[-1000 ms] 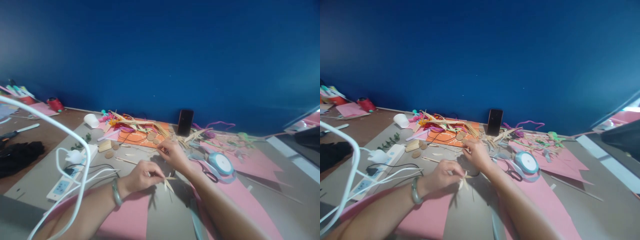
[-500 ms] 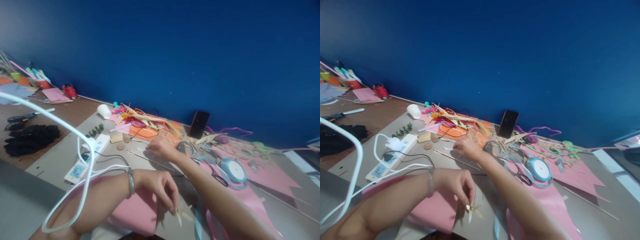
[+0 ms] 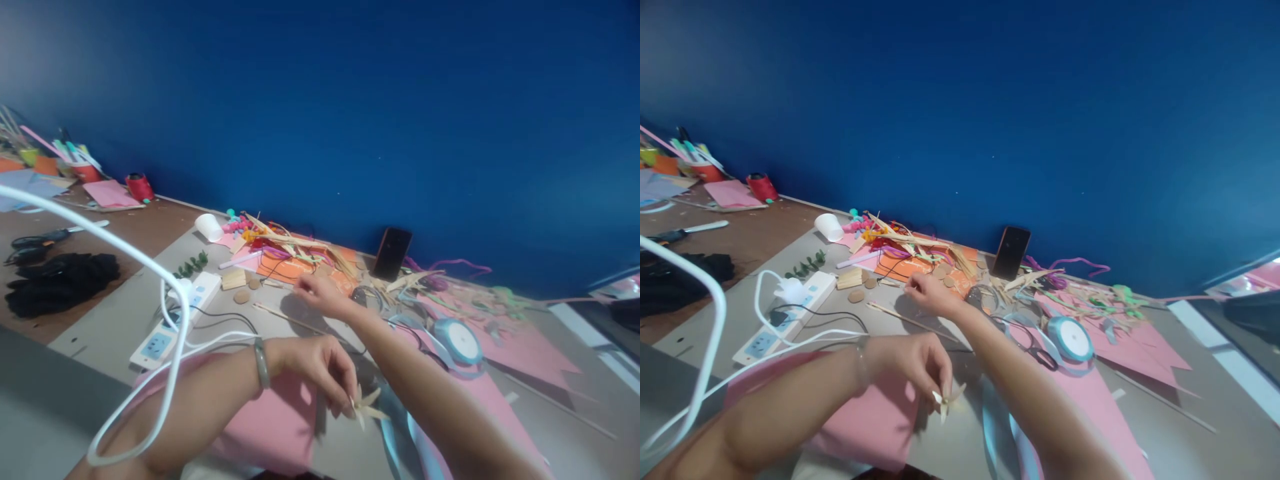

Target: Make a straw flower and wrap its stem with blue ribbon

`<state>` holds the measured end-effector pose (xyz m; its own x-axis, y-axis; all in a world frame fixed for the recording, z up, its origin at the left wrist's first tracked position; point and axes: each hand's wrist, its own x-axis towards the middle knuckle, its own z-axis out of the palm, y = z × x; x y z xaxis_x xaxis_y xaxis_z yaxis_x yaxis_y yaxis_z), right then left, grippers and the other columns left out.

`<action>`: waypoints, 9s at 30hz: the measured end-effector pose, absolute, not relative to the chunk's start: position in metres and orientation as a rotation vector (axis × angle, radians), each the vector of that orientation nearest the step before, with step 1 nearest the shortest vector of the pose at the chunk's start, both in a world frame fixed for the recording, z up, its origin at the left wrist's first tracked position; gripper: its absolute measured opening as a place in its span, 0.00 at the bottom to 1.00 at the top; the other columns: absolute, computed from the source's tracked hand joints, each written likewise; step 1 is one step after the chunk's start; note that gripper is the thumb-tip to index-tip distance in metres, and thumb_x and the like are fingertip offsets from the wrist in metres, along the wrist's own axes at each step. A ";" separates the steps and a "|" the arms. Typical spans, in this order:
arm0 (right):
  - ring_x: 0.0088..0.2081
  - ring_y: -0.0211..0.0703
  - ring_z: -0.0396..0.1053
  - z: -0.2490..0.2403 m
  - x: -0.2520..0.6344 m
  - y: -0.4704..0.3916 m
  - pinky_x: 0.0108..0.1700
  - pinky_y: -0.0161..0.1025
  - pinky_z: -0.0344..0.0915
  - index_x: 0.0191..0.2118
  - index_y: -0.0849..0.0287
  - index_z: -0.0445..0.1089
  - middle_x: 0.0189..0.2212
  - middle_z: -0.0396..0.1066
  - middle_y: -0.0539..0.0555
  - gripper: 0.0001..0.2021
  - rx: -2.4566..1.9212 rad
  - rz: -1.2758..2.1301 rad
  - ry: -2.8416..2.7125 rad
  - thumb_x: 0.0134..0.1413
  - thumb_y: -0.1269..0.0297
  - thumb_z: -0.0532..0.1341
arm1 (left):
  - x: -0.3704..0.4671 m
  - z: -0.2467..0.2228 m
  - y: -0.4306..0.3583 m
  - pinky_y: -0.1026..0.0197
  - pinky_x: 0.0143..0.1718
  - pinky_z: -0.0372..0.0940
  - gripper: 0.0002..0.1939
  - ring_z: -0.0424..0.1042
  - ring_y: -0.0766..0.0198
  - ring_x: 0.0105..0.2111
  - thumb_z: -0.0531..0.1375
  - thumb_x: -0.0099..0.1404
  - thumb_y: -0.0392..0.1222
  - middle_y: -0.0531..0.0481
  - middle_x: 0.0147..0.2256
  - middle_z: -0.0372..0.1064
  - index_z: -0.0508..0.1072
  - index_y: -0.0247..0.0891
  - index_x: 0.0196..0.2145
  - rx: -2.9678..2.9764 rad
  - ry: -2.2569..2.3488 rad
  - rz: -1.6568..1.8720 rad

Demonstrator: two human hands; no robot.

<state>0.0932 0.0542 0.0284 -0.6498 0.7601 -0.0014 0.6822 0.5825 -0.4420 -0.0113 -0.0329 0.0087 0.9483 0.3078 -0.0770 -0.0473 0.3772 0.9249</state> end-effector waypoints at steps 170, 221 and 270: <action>0.26 0.35 0.64 0.060 0.158 -0.033 0.29 0.32 0.60 0.29 0.62 0.74 0.26 0.74 0.51 0.03 -1.226 0.971 -1.699 0.44 0.71 0.63 | -0.009 -0.012 -0.017 0.61 0.32 0.70 0.06 0.72 0.62 0.28 0.64 0.57 0.41 0.47 0.28 0.72 0.77 0.34 0.29 1.498 0.959 1.317; 0.26 0.35 0.64 0.064 0.172 -0.025 0.29 0.32 0.60 0.25 0.61 0.71 0.22 0.70 0.50 0.08 -1.167 0.876 -1.808 0.51 0.65 0.61 | -0.011 -0.006 -0.014 0.62 0.31 0.69 0.09 0.71 0.62 0.28 0.64 0.57 0.43 0.45 0.27 0.73 0.77 0.34 0.27 1.544 0.891 1.255; 0.35 0.52 0.71 0.057 0.208 -0.004 0.41 0.46 0.59 0.31 0.61 0.72 0.31 0.74 0.59 0.05 -1.830 0.124 -2.370 0.44 0.67 0.63 | -0.009 0.004 -0.007 0.66 0.24 0.65 0.12 0.68 0.68 0.20 0.67 0.52 0.45 0.51 0.20 0.71 0.73 0.32 0.27 1.182 0.996 1.210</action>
<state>0.2080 -0.0039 0.0570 -0.2477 0.9667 0.0637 0.9548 0.2547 -0.1530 -0.0090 -0.0073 0.0036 0.1186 0.9919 0.0443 -0.1474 -0.0266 0.9887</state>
